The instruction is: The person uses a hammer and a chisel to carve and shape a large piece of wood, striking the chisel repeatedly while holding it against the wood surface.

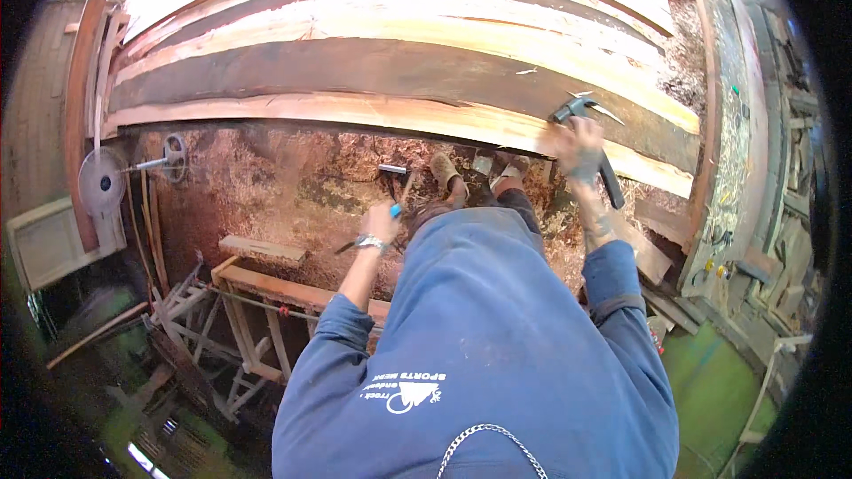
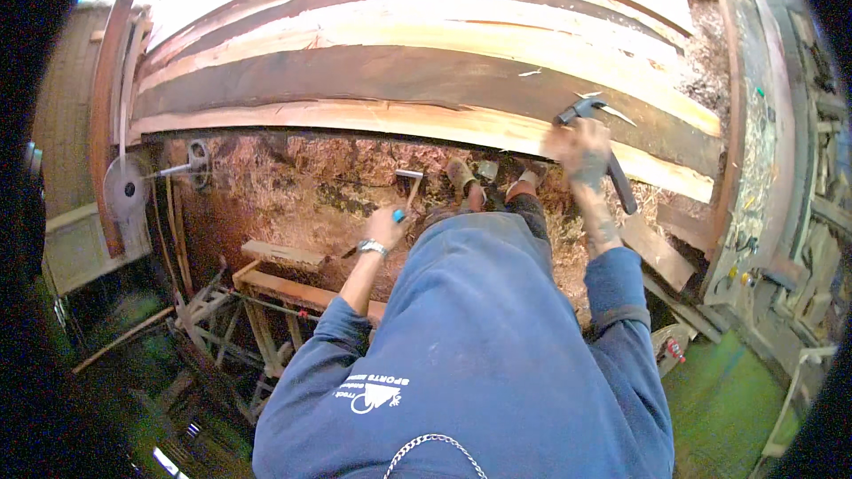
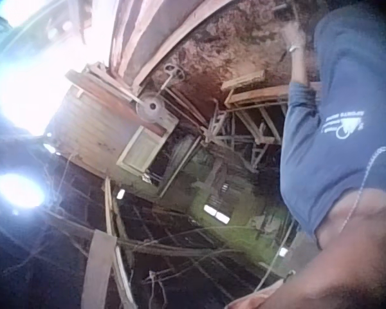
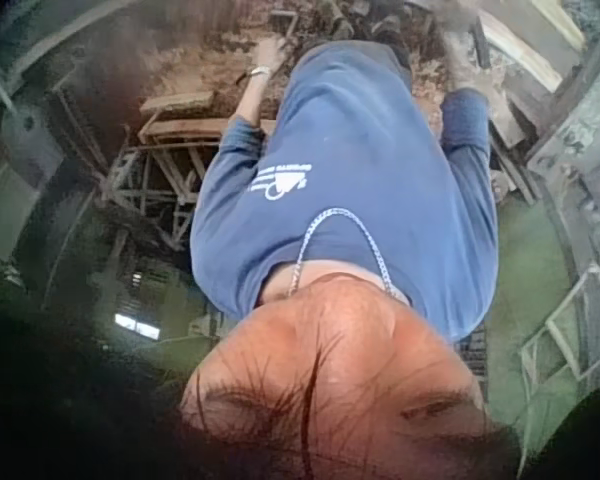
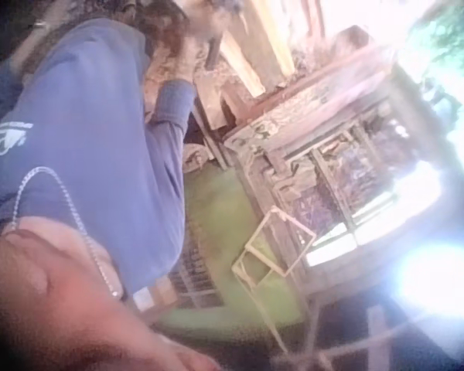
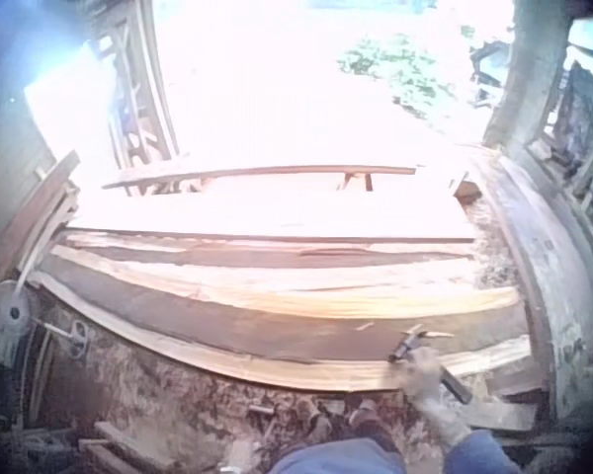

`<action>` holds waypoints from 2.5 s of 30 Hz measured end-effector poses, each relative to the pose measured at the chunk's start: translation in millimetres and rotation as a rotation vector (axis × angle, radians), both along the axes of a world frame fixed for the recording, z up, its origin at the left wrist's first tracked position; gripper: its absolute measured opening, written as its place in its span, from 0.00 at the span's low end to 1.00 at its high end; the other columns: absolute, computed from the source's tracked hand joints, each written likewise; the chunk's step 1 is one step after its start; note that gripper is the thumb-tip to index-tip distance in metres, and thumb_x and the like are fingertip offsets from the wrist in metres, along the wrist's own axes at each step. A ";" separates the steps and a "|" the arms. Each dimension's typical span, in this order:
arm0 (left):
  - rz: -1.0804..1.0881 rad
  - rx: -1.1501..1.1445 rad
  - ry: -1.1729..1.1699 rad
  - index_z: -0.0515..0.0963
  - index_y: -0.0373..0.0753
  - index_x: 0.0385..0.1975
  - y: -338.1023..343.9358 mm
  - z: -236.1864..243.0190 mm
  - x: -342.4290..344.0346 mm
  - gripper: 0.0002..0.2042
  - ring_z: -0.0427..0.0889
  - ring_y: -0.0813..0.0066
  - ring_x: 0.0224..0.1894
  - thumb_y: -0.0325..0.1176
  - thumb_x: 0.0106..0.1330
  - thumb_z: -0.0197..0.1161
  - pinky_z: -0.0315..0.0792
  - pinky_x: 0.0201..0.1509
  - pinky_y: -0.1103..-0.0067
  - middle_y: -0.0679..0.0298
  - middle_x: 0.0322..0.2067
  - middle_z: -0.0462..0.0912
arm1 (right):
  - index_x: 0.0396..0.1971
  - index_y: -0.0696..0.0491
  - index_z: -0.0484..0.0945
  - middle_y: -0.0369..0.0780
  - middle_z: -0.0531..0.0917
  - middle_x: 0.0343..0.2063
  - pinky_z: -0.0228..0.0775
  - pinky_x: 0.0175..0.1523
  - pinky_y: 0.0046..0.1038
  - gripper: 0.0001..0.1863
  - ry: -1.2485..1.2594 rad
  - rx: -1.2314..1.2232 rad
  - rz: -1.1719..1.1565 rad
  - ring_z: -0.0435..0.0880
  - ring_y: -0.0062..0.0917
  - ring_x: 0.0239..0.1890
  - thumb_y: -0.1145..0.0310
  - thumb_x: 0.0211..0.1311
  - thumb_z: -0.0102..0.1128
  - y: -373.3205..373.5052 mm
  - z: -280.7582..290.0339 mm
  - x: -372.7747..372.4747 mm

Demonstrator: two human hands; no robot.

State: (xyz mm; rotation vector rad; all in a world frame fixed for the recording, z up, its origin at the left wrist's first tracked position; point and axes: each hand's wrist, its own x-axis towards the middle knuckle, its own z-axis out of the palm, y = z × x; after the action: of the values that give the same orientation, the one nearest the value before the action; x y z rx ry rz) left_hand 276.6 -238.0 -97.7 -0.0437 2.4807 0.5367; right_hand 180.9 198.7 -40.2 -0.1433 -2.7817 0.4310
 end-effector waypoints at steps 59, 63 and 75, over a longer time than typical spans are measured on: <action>1.398 0.459 -0.132 0.81 0.37 0.38 -59.1 -67.4 273.6 0.15 0.78 0.73 0.19 0.40 0.57 0.69 0.72 0.24 0.74 0.64 0.20 0.81 | 0.33 0.58 0.80 0.48 0.80 0.34 0.73 0.43 0.38 0.14 -0.136 -0.146 0.220 0.80 0.43 0.38 0.61 0.58 0.64 -143.7 -51.7 -55.9; 1.499 0.478 -0.041 0.82 0.37 0.41 -129.3 -73.1 271.3 0.14 0.80 0.79 0.23 0.38 0.59 0.65 0.72 0.26 0.77 0.64 0.29 0.86 | 0.34 0.56 0.80 0.46 0.80 0.35 0.73 0.46 0.38 0.14 -0.207 -0.046 0.077 0.81 0.41 0.39 0.60 0.58 0.66 -136.1 -69.0 -59.3; 1.752 0.554 0.093 0.82 0.38 0.37 -131.2 -119.4 308.8 0.12 0.74 0.77 0.16 0.37 0.58 0.67 0.69 0.19 0.77 0.65 0.20 0.78 | 0.40 0.59 0.75 0.53 0.80 0.40 0.69 0.51 0.44 0.22 -0.425 0.042 -0.061 0.79 0.48 0.45 0.53 0.61 0.61 -141.1 -91.4 -85.4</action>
State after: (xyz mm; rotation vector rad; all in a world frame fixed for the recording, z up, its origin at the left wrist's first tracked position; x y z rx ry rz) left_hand 585.4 -369.2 -217.1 -2.0117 1.6291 1.8031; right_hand 95.6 57.6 -131.6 -0.3457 -3.1884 0.3603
